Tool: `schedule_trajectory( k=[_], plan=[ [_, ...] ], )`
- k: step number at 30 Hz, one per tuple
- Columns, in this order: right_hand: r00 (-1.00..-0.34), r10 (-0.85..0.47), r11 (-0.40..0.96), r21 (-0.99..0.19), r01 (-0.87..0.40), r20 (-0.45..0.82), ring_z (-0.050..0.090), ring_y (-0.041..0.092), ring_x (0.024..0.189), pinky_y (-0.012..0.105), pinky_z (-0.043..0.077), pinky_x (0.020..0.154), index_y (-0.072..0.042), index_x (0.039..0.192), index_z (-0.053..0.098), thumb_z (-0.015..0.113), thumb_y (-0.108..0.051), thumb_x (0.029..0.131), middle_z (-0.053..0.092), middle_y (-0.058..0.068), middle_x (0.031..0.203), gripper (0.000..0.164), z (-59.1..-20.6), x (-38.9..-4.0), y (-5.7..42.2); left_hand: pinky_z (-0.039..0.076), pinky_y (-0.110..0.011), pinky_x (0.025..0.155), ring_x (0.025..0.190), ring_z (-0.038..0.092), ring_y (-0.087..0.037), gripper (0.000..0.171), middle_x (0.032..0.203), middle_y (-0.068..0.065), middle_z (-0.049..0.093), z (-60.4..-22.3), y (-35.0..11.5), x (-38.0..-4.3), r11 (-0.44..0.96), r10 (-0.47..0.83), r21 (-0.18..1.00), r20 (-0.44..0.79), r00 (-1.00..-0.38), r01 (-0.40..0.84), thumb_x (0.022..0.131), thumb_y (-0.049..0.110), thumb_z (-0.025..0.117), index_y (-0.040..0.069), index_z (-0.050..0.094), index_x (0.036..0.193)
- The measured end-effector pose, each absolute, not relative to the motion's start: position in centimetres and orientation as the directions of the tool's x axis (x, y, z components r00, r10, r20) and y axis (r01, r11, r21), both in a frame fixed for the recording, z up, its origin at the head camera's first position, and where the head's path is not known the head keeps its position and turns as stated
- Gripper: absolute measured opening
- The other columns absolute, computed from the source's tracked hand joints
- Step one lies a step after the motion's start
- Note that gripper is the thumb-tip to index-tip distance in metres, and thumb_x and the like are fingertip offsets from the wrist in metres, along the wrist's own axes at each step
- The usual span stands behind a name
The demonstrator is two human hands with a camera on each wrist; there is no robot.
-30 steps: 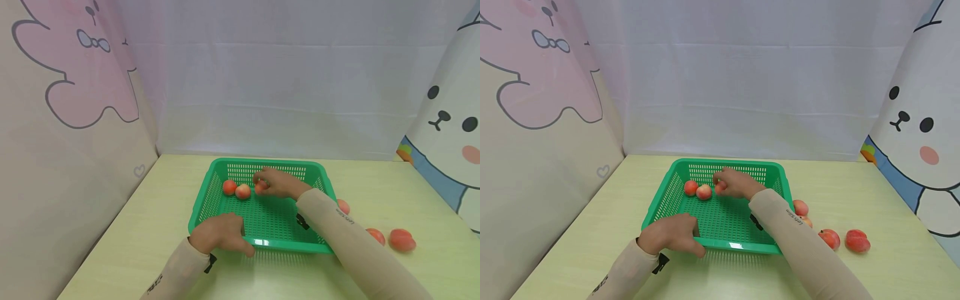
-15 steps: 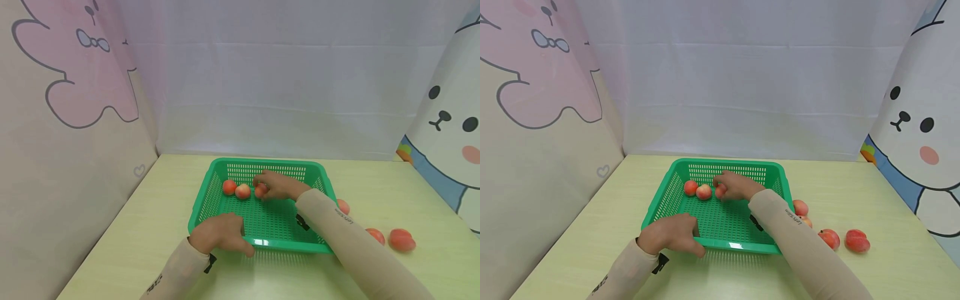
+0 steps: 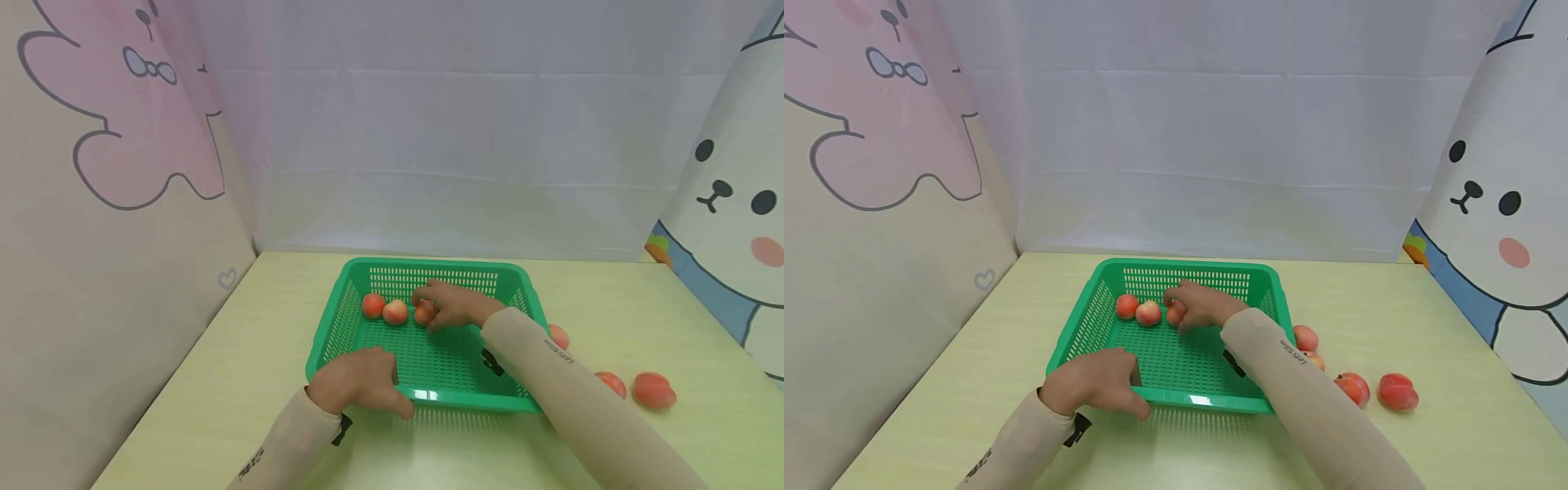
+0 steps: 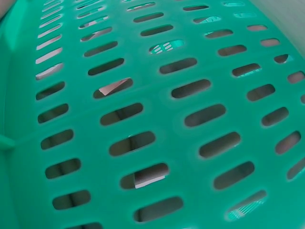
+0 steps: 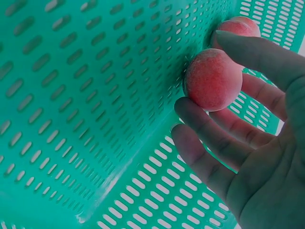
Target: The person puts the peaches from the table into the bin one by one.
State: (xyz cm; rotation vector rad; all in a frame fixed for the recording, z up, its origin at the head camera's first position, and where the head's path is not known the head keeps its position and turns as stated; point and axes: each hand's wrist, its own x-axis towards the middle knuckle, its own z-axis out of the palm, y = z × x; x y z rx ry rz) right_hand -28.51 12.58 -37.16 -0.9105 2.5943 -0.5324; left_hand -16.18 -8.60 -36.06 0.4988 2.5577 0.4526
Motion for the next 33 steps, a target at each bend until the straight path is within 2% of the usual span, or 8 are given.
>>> schedule_trajectory(
  k=[10,14,18,21,25,30,33],
  plan=[
    [-0.739,-0.643,0.727,-0.463,-0.507,-0.202,0.059,0.026,0.109,0.046,0.053,0.094,-0.012,0.141,0.065,0.085,-0.01,0.09,0.055,0.013,0.133,0.055,-37.24,-28.59,12.71,0.021,-0.03,0.052,0.055,0.022,-0.009,0.042,0.056,0.013,0.021,-36.02,-8.57,-16.21,0.878,0.429,0.397,-0.399,-0.81,0.269,0.066,0.038,0.073,0.023,0.035,0.057],
    [-0.737,-0.648,0.724,-0.456,-0.517,-0.194,0.058,0.032,0.123,0.051,0.051,0.102,-0.013,0.142,0.065,0.085,-0.009,0.089,0.055,0.016,0.142,0.056,-37.27,-28.67,12.7,0.023,-0.03,0.052,0.055,0.024,-0.009,0.041,0.056,0.012,0.023,-36.02,-8.59,-16.25,0.876,0.432,0.398,-0.395,-0.811,0.273,0.065,0.038,0.074,0.023,0.037,0.058],
    [-0.737,-0.647,0.725,-0.455,-0.517,-0.195,0.052,0.039,0.138,0.055,0.047,0.11,-0.014,0.142,0.065,0.085,-0.009,0.089,0.05,0.02,0.153,0.057,-37.27,-28.69,12.65,0.024,-0.03,0.052,0.055,0.026,-0.009,0.04,0.056,0.012,0.024,-36.01,-8.62,-16.21,0.876,0.433,0.397,-0.392,-0.812,0.276,0.066,0.038,0.074,0.022,0.038,0.058],
    [-0.74,-0.643,0.728,-0.456,-0.512,-0.197,0.052,0.038,0.138,0.055,0.047,0.11,-0.015,0.143,0.064,0.085,-0.009,0.089,0.049,0.021,0.154,0.057,-37.25,-28.67,12.61,0.024,-0.031,0.052,0.055,0.027,-0.009,0.04,0.056,0.012,0.024,-36.02,-8.63,-16.17,0.877,0.431,0.395,-0.389,-0.814,0.276,0.065,0.038,0.074,0.022,0.038,0.058],
    [-0.742,-0.642,0.729,-0.45,-0.515,-0.191,0.055,0.035,0.13,0.053,0.049,0.106,-0.014,0.143,0.064,0.084,-0.008,0.088,0.053,0.017,0.148,0.059,-37.14,-28.58,12.6,0.024,-0.031,0.052,0.055,0.028,-0.009,0.04,0.056,0.012,0.024,-36.0,-8.64,-16.15,0.877,0.431,0.393,-0.391,-0.813,0.276,0.066,0.038,0.074,0.022,0.038,0.058],
    [-0.75,-0.633,0.736,-0.449,-0.507,-0.192,0.054,0.036,0.134,0.055,0.049,0.107,-0.015,0.144,0.064,0.084,-0.01,0.089,0.051,0.018,0.152,0.06,-37.06,-28.47,12.67,0.024,-0.031,0.052,0.055,0.027,-0.009,0.04,0.056,0.012,0.024,-36.02,-8.64,-16.15,0.878,0.43,0.392,-0.391,-0.814,0.275,0.065,0.038,0.074,0.022,0.037,0.058],
    [-0.748,-0.637,0.734,-0.444,-0.513,-0.188,0.055,0.036,0.131,0.055,0.049,0.106,-0.014,0.145,0.064,0.084,-0.01,0.088,0.051,0.019,0.151,0.06,-36.96,-28.5,12.7,0.024,-0.031,0.052,0.055,0.027,-0.009,0.04,0.056,0.012,0.024,-36.0,-8.62,-16.15,0.879,0.43,0.389,-0.39,-0.815,0.277,0.065,0.038,0.073,0.022,0.038,0.058]
  ],
)
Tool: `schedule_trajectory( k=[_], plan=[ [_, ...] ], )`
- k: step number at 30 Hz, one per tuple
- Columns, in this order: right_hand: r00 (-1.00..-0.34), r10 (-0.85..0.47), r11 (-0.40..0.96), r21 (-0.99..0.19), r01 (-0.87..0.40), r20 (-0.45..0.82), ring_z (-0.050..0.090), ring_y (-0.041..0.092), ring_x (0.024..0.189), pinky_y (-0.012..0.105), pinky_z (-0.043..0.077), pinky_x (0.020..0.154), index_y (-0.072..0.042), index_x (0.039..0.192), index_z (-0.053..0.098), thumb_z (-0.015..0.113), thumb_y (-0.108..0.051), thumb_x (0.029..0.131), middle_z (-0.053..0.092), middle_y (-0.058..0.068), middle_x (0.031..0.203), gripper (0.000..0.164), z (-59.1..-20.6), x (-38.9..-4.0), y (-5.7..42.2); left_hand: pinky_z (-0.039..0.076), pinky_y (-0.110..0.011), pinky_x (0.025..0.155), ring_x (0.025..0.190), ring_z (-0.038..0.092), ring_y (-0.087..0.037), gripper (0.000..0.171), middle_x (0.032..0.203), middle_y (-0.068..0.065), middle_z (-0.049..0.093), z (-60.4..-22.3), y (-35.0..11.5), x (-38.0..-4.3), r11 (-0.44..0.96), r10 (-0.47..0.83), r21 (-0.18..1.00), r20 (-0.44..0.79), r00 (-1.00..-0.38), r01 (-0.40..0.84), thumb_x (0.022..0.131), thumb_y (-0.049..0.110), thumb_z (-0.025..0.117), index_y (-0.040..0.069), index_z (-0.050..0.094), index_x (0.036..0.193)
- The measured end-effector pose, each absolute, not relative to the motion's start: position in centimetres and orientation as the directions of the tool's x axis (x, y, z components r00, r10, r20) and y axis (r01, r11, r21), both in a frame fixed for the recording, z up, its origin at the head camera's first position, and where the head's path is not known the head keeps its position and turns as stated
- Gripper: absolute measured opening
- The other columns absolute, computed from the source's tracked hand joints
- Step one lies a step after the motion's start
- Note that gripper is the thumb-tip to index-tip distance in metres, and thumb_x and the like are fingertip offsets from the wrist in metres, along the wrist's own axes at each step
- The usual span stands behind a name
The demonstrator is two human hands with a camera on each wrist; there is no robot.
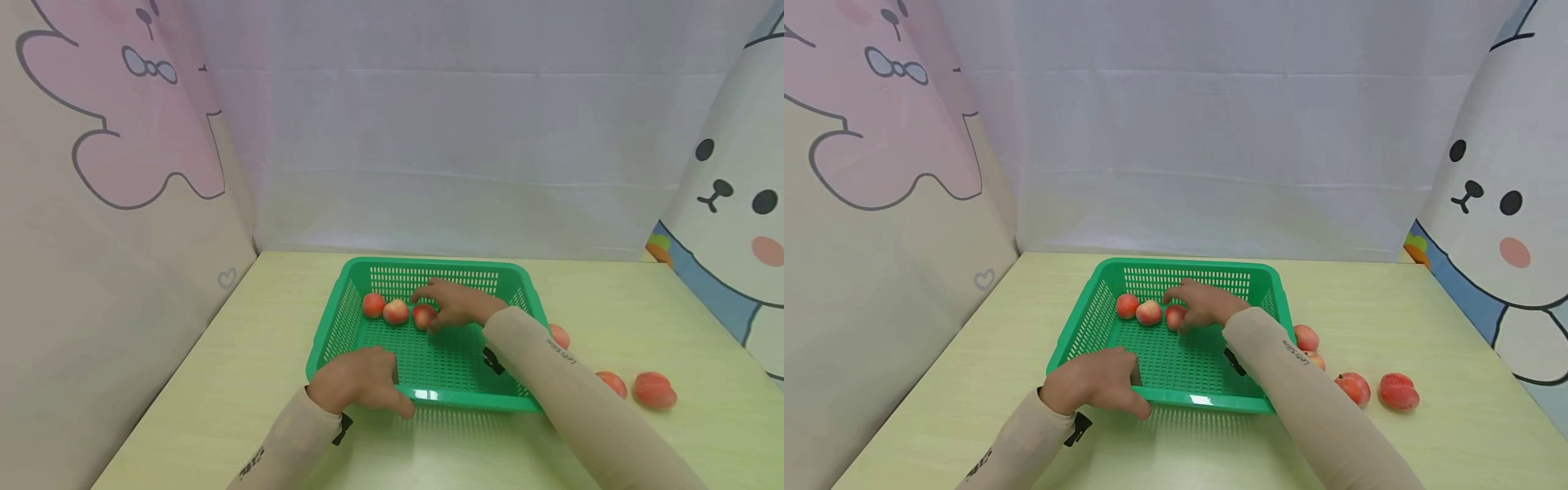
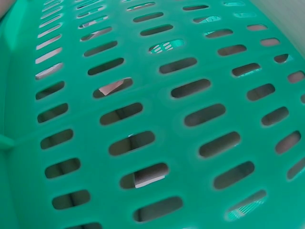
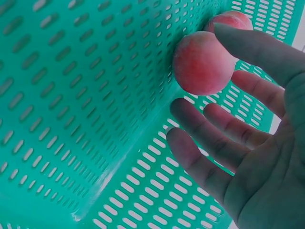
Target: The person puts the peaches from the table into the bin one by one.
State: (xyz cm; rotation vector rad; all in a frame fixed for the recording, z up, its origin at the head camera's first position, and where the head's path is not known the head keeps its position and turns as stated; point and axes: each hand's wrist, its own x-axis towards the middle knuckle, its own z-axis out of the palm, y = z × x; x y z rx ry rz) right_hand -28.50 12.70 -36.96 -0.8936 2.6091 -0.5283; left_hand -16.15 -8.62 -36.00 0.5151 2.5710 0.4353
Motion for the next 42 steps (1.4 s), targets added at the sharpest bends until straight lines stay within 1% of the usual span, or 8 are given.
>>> schedule_trajectory(
  k=[9,13,16,20,23,31,38,42],
  plan=[
    [-0.751,-0.637,0.734,-0.436,-0.521,-0.175,0.053,0.038,0.137,0.057,0.047,0.109,-0.012,0.148,0.061,0.081,-0.02,0.096,0.05,0.02,0.153,0.056,-36.5,-28.6,12.8,0.023,-0.031,0.052,0.054,0.026,-0.009,0.04,0.055,0.012,0.023,-35.9,-8.6,-16.2,0.877,0.433,0.391,-0.388,-0.814,0.28,0.066,0.038,0.073,0.022,0.037,0.057],
    [-0.768,-0.629,0.736,-0.408,-0.541,-0.117,0.059,0.035,0.127,0.056,0.05,0.106,-0.011,0.15,0.059,0.075,-0.025,0.101,0.053,0.017,0.148,0.053,-35.8,-28.4,12.9,0.021,-0.03,0.052,0.054,0.023,-0.009,0.042,0.055,0.013,0.021,-36.0,-8.6,-16.2,0.876,0.432,0.395,-0.389,-0.814,0.276,0.065,0.038,0.073,0.023,0.035,0.056],
    [-0.791,-0.609,0.745,-0.389,-0.542,-0.063,0.065,0.031,0.113,0.054,0.054,0.097,-0.011,0.15,0.059,0.074,-0.025,0.102,0.053,0.014,0.144,0.053,-35.0,-28.2,12.8,0.022,-0.031,0.052,0.054,0.024,-0.009,0.041,0.055,0.013,0.022,-36.1,-8.6,-16.3,0.879,0.424,0.393,-0.391,-0.817,0.268,0.065,0.039,0.073,0.023,0.037,0.057],
    [-0.802,-0.596,0.742,-0.349,-0.572,0.048,0.068,0.029,0.106,0.052,0.057,0.089,-0.01,0.147,0.061,0.075,-0.026,0.102,0.055,0.012,0.143,0.05,-33.2,-27.4,13.0,0.024,-0.031,0.052,0.054,0.026,-0.01,0.039,0.056,0.012,0.025,-36.3,-8.5,-16.3,0.882,0.417,0.395,-0.393,-0.82,0.259,0.064,0.041,0.073,0.022,0.039,0.058],
    [-0.785,-0.596,0.724,-0.31,-0.616,0.168,0.069,0.028,0.103,0.05,0.058,0.085,-0.009,0.143,0.063,0.076,-0.026,0.101,0.057,0.012,0.143,0.047,-31.4,-26.4,13.5,0.027,-0.031,0.053,0.055,0.029,-0.01,0.038,0.057,0.011,0.029,-36.4,-8.5,-16.2,0.883,0.413,0.392,-0.394,-0.821,0.257,0.063,0.042,0.074,0.021,0.042,0.061],
    [-0.712,-0.537,0.689,-0.253,-0.68,0.452,0.067,0.021,0.075,0.042,0.057,0.066,-0.008,0.135,0.068,0.081,-0.025,0.098,0.061,0.011,0.137,0.043,-27.2,-21.1,16.0,0.03,-0.031,0.053,0.056,0.034,-0.01,0.036,0.059,0.01,0.033,-36.1,-8.5,-16.0,0.883,0.414,0.39,-0.386,-0.824,0.261,0.064,0.041,0.075,0.021,0.045,0.064],
    [-0.599,-0.493,0.699,-0.123,-0.705,0.631,0.065,0.015,0.071,0.035,0.052,0.056,-0.007,0.127,0.071,0.089,-0.019,0.087,0.066,0.008,0.127,0.045,-27.0,-17.1,20.3,0.026,-0.03,0.053,0.055,0.029,-0.009,0.039,0.058,0.011,0.029,-36.3,-8.6,-16.2,0.878,0.417,0.405,-0.388,-0.822,0.254,0.064,0.04,0.075,0.022,0.04,0.061],
    [-0.608,-0.437,0.755,-0.097,-0.648,0.663,0.064,0.016,0.068,0.032,0.048,0.051,-0.007,0.124,0.072,0.092,-0.017,0.08,0.067,0.008,0.124,0.05,-27.4,-15.8,23.1,0.026,-0.03,0.053,0.055,0.03,-0.01,0.039,0.058,0.011,0.03,-36.2,-8.6,-16.2,0.879,0.418,0.403,-0.389,-0.821,0.257,0.065,0.039,0.075,0.022,0.04,0.062]
  ],
)
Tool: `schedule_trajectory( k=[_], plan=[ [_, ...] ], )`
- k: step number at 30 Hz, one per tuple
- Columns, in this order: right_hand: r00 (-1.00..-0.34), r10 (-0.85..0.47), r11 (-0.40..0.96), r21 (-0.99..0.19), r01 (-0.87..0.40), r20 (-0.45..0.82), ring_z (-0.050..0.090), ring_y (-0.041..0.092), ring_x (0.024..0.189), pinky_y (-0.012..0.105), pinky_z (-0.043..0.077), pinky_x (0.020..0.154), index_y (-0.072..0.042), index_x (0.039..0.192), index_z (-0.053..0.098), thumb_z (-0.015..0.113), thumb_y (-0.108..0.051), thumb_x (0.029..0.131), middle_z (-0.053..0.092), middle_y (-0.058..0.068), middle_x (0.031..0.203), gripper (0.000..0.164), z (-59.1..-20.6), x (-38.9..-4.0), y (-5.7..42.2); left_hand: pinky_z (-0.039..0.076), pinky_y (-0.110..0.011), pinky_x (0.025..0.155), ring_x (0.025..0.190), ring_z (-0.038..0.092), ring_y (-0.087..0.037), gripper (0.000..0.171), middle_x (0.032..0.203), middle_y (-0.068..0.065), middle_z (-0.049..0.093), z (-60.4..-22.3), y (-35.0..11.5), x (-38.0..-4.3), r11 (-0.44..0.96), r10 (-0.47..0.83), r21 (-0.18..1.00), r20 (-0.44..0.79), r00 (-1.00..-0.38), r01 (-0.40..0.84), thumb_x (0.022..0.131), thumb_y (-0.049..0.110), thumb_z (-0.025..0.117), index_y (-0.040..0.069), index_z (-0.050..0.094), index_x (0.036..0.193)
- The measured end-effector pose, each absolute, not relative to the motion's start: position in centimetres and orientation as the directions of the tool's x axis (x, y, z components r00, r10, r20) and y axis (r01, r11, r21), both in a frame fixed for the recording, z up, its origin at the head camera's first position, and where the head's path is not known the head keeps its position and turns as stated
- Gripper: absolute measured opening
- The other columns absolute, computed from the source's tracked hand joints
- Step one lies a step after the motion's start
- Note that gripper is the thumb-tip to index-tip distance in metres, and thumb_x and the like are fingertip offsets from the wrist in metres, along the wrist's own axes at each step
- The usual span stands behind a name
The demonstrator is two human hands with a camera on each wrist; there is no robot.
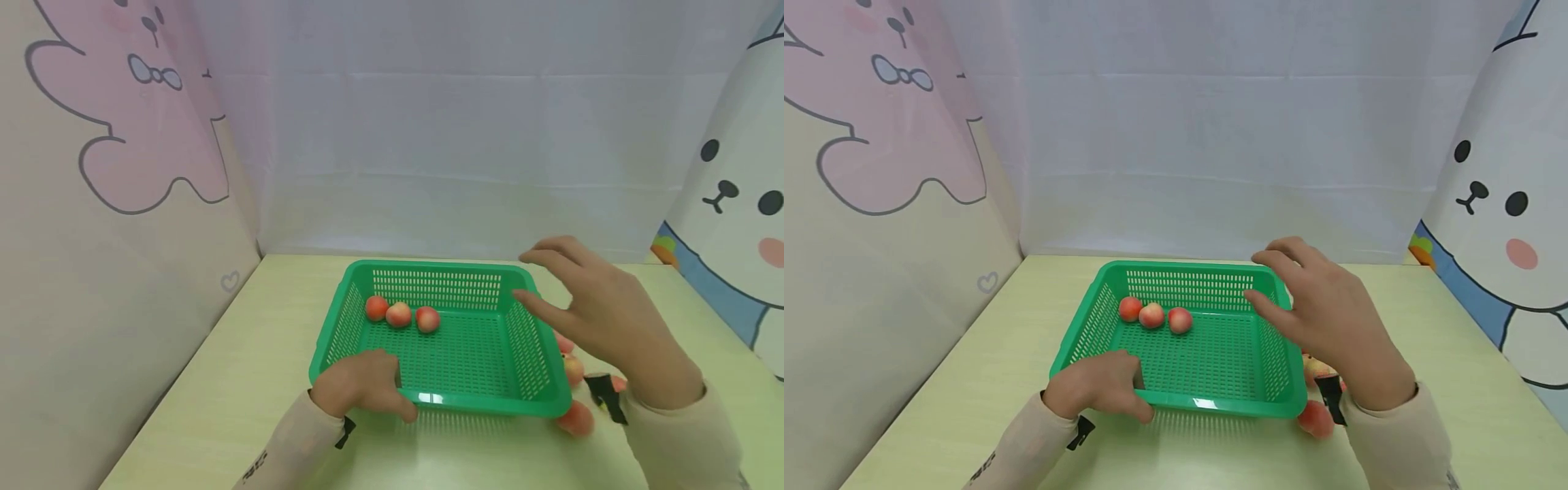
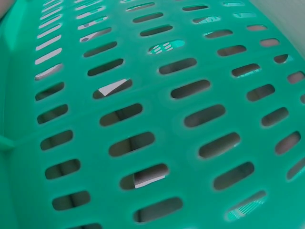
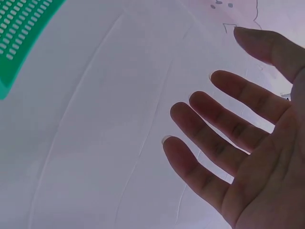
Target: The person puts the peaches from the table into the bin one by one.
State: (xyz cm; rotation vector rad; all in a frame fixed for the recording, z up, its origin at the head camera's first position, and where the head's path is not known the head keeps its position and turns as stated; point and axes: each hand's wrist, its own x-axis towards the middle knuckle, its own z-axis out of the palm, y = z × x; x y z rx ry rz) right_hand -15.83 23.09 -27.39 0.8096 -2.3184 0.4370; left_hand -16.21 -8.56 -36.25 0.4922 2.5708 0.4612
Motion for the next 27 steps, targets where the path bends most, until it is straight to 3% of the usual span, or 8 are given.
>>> schedule_trajectory(
  k=[4,12,16,20,27],
  plan=[
    [-0.657,-0.379,0.807,-0.115,-0.579,0.651,0.066,0.021,0.071,0.032,0.046,0.049,-0.006,0.122,0.073,0.092,-0.016,0.079,0.067,0.01,0.123,0.049,-27.9,-15.1,25.3,0.027,-0.03,0.053,0.056,0.031,-0.01,0.038,0.059,0.01,0.031,-36.1,-8.5,-16.1,0.881,0.418,0.395,-0.393,-0.819,0.26,0.065,0.04,0.076,0.022,0.041,0.062],
    [-0.712,-0.314,0.867,-0.116,-0.485,0.628,0.064,0.019,0.066,0.033,0.047,0.051,-0.007,0.121,0.073,0.089,-0.023,0.084,0.067,0.011,0.125,0.043,-28.1,-15.1,27.3,0.024,-0.03,0.053,0.055,0.026,-0.009,0.041,0.057,0.012,0.025,-36.0,-8.7,-16.0,0.879,0.421,0.397,-0.385,-0.821,0.264,0.065,0.038,0.075,0.023,0.037,0.059],
    [-0.769,-0.283,0.884,-0.154,-0.441,0.573,0.068,0.031,0.087,0.051,0.055,0.063,-0.006,0.125,0.071,0.086,-0.03,0.089,0.065,0.014,0.13,0.046,-28.2,-15.2,28.1,0.024,-0.03,0.053,0.055,0.026,-0.009,0.041,0.057,0.012,0.024,-36.1,-8.7,-16.0,0.88,0.42,0.394,-0.384,-0.822,0.266,0.065,0.039,0.074,0.023,0.037,0.059],
    [-0.833,-0.231,0.901,-0.214,-0.378,0.502,0.065,0.039,0.102,0.064,0.052,0.072,-0.007,0.131,0.069,0.082,-0.036,0.095,0.061,0.017,0.137,0.049,-28.2,-15.2,28.9,0.023,-0.03,0.053,0.055,0.025,-0.009,0.042,0.056,0.012,0.022,-36.1,-8.6,-16.0,0.882,0.419,0.388,-0.381,-0.824,0.268,0.065,0.039,0.074,0.023,0.035,0.058],
    [-0.845,-0.206,0.912,-0.217,-0.348,0.493,0.065,0.037,0.096,0.057,0.051,0.068,-0.007,0.131,0.069,0.082,-0.037,0.094,0.061,0.018,0.137,0.049,-28.1,-14.8,29.6,0.022,-0.03,0.052,0.054,0.024,-0.009,0.044,0.055,0.013,0.021,-36.0,-8.5,-15.9,0.88,0.42,0.394,-0.382,-0.823,0.266,0.066,0.038,0.074,0.024,0.033,0.057]
  ],
)
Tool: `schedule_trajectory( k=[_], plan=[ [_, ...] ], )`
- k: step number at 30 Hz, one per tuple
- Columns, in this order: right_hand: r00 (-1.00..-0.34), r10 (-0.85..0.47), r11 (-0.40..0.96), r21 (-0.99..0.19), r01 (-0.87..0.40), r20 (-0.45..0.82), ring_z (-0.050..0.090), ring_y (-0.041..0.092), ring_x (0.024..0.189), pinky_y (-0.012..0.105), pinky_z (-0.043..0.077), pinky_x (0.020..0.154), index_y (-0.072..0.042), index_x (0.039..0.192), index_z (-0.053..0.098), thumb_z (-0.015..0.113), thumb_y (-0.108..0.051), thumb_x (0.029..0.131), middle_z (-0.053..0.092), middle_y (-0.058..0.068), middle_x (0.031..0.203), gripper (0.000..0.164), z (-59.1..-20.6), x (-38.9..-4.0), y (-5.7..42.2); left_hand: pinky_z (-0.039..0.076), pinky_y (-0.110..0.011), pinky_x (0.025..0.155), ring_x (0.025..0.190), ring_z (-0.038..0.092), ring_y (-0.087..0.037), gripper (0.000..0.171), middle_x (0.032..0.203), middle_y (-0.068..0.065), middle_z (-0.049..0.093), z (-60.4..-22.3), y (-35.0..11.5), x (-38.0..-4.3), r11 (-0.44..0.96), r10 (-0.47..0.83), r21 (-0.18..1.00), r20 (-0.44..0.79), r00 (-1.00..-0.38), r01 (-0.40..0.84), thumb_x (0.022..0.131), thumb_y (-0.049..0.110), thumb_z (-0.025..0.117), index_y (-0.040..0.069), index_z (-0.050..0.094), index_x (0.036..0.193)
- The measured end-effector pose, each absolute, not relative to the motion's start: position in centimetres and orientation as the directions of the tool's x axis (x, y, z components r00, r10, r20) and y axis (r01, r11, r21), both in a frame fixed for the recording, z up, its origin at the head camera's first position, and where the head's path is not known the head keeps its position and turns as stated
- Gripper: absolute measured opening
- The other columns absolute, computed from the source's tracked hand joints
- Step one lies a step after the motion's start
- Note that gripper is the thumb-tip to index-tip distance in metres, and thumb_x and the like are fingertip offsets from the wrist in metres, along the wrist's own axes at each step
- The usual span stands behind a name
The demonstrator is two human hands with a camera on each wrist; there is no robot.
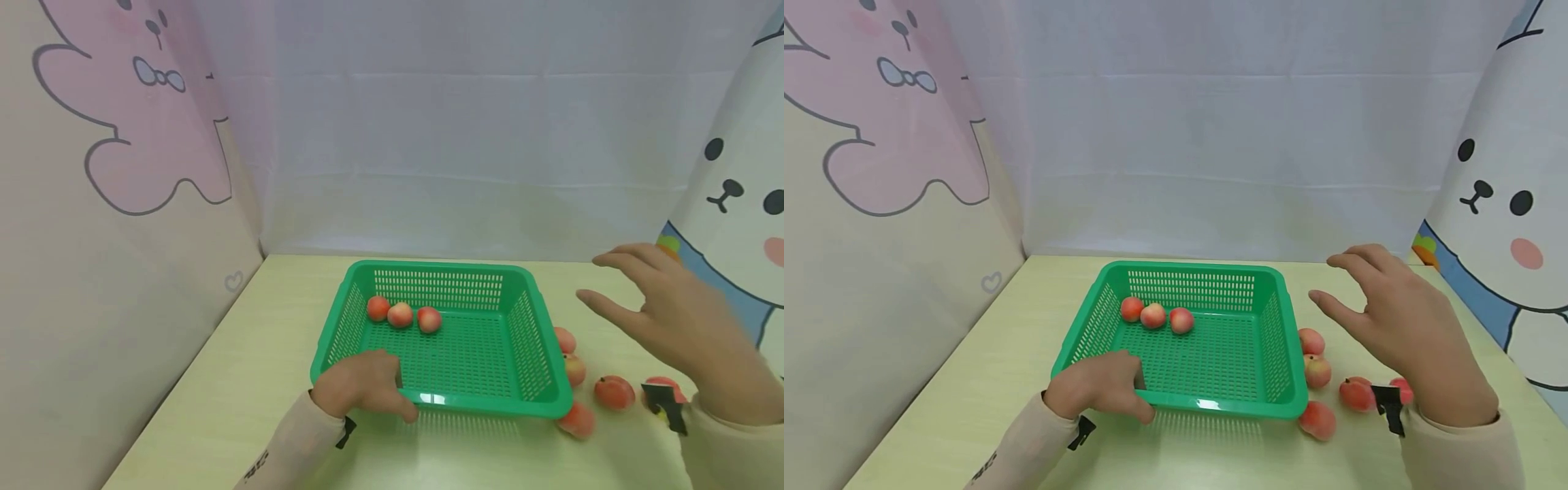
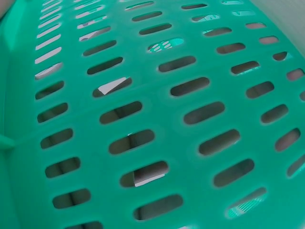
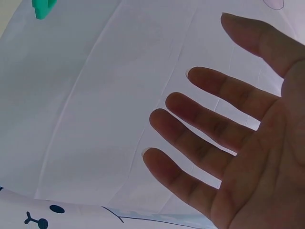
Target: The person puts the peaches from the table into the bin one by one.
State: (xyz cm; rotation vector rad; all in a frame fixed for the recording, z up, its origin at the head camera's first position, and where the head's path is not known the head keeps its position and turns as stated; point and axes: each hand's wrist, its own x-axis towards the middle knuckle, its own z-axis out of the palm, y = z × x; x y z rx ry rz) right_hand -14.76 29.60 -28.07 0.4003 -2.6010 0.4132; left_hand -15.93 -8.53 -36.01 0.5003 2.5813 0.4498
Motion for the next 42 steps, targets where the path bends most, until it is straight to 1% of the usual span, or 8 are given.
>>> schedule_trajectory(
  k=[11,14,17,21,25,28,32,42],
  plan=[
    [-0.851,-0.189,0.923,-0.207,-0.324,0.489,0.067,0.035,0.087,0.05,0.05,0.066,-0.006,0.131,0.069,0.081,-0.041,0.095,0.062,0.017,0.136,0.052,-27.8,-14.4,30.1,0.022,-0.031,0.052,0.055,0.023,-0.009,0.048,0.056,0.013,0.021,-36.1,-8.5,-15.7,0.883,0.411,0.39,-0.371,-0.833,0.262,0.065,0.042,0.077,0.024,0.033,0.057],
    [-0.861,-0.188,0.924,-0.211,-0.318,0.473,0.067,0.035,0.087,0.049,0.05,0.066,-0.007,0.132,0.068,0.08,-0.042,0.095,0.061,0.018,0.138,0.052,-27.8,-14.4,30.1,0.031,-0.031,0.054,0.058,0.035,-0.008,0.05,0.06,0.013,0.036,-35.9,-8.6,-15.6,0.891,0.393,0.383,-0.376,-0.839,0.245,0.066,0.058,0.082,0.021,0.049,0.063],
    [-0.867,-0.188,0.924,-0.215,-0.315,0.462,0.067,0.035,0.087,0.05,0.051,0.066,-0.007,0.133,0.068,0.08,-0.043,0.096,0.06,0.018,0.139,0.053,-27.8,-14.4,30.1,0.049,-0.032,0.068,0.081,0.061,-0.008,0.065,0.087,0.016,0.066,-34.9,-9.0,-15.4,0.897,0.383,0.372,-0.378,-0.843,0.24,0.068,0.08,0.08,0.02,0.076,0.093],
    [-0.87,-0.189,0.92,-0.228,-0.32,0.456,0.067,0.037,0.09,0.059,0.052,0.072,-0.006,0.134,0.067,0.079,-0.042,0.097,0.059,0.02,0.14,0.053,-27.8,-14.4,30.1,0.054,-0.042,0.095,0.118,0.067,-0.015,0.08,0.127,0.012,0.073,-32.0,-10.1,-15.6,0.865,0.427,0.401,-0.275,-0.861,0.301,0.082,0.086,0.067,0.025,0.076,0.132],
    [-0.88,-0.184,0.921,-0.236,-0.311,0.439,0.066,0.038,0.095,0.063,0.051,0.073,-0.007,0.135,0.067,0.078,-0.044,0.097,0.058,0.02,0.142,0.054,-27.6,-14.5,30.0,0.043,-0.054,0.114,0.142,0.056,-0.027,0.075,0.149,-0.002,0.064,-28.9,-11.8,-16.8,0.818,0.444,0.434,-0.06,-0.894,0.377,0.096,0.079,0.057,0.023,0.069,0.144],
    [-0.889,-0.178,0.921,-0.246,-0.302,0.422,0.065,0.039,0.1,0.064,0.051,0.072,-0.009,0.137,0.066,0.078,-0.046,0.097,0.058,0.019,0.143,0.055,-27.7,-14.7,29.9,0.013,-0.061,0.128,0.162,0.022,-0.037,0.083,0.172,-0.011,0.032,-27.7,-13.1,-18.3,0.811,0.417,0.438,0.031,-0.908,0.387,0.101,0.078,0.047,0.02,0.052,0.16],
    [-0.912,-0.164,0.921,-0.273,-0.277,0.375,0.062,0.044,0.109,0.067,0.05,0.077,-0.008,0.14,0.063,0.075,-0.048,0.099,0.055,0.021,0.146,0.059,-27.8,-14.8,30.2,-0.016,-0.067,0.122,0.163,-0.011,-0.042,0.088,0.178,-0.014,-0.001,-28.2,-14.7,-20.3,0.808,0.383,0.477,0.023,-0.924,0.347,0.103,0.079,0.035,0.022,0.031,0.169],
    [-0.965,-0.133,0.947,-0.259,-0.191,0.225,0.055,0.055,0.123,0.074,0.044,0.091,0.002,0.149,0.053,0.066,-0.058,0.102,0.046,0.03,0.152,0.077,-27.9,-15.9,31.5,-0.022,-0.07,0.117,0.161,-0.021,-0.042,0.088,0.178,-0.015,-0.011,-30.3,-16.1,-22.3,0.822,0.33,0.497,-0.019,-0.944,0.278,0.104,0.077,0.037,0.023,0.021,0.172]
  ],
)
